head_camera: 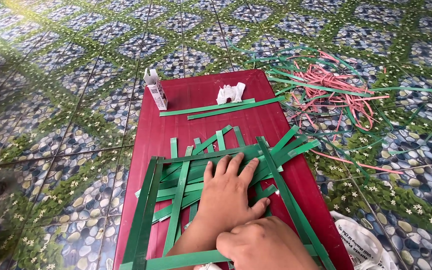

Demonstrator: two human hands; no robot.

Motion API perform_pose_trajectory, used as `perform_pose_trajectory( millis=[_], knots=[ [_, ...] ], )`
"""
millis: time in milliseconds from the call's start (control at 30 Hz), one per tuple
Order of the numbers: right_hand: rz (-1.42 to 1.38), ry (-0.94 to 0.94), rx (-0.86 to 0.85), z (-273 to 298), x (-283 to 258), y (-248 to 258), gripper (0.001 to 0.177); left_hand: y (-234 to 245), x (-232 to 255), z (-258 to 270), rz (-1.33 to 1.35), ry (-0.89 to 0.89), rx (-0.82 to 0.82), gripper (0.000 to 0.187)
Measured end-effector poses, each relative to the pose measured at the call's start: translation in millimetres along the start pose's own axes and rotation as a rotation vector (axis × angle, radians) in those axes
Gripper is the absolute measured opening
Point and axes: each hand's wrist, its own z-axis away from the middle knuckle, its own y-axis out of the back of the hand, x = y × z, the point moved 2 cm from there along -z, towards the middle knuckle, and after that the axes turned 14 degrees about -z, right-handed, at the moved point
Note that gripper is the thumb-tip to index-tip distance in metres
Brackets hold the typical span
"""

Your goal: A person is weaving green plastic strips together on a red bench to create a mat pattern.

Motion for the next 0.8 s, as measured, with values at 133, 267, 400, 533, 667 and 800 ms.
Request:
perform_pose_trajectory(
  millis=[133, 267, 400, 533, 667, 800],
  knots=[
    [0.001, -0.012, 0.017, -0.3, 5.7, -2.3, 0.052, 4.8, 3.2, -1.0, -0.020, -0.015, -0.008, 0.069],
    [0.049, 0.024, 0.063, -0.4, 10.4, -3.4, 0.032, 6.2, 6.0, -1.0, -0.062, 0.040, -0.068, 0.064],
    [0.081, 0.081, 0.054, -2.0, 9.3, -11.9, 0.031, 16.1, 12.7, -2.2, -0.078, -0.135, 0.021, 0.090],
    [0.055, 0.031, -0.018, -1.5, 7.0, -6.6, 0.035, 4.3, 16.6, -1.6, 0.000, -0.236, -0.058, 0.062],
    [0.072, 0.006, -0.051, 0.5, 8.1, 1.3, 0.027, -3.3, 12.1, -1.7, 0.148, -0.167, 0.046, 0.032],
    [0.139, -0.068, -0.113, 1.9, 8.2, 8.5, 0.016, -17.0, 7.0, -1.5, 0.180, -0.072, 0.140, 0.011]
  ],
)
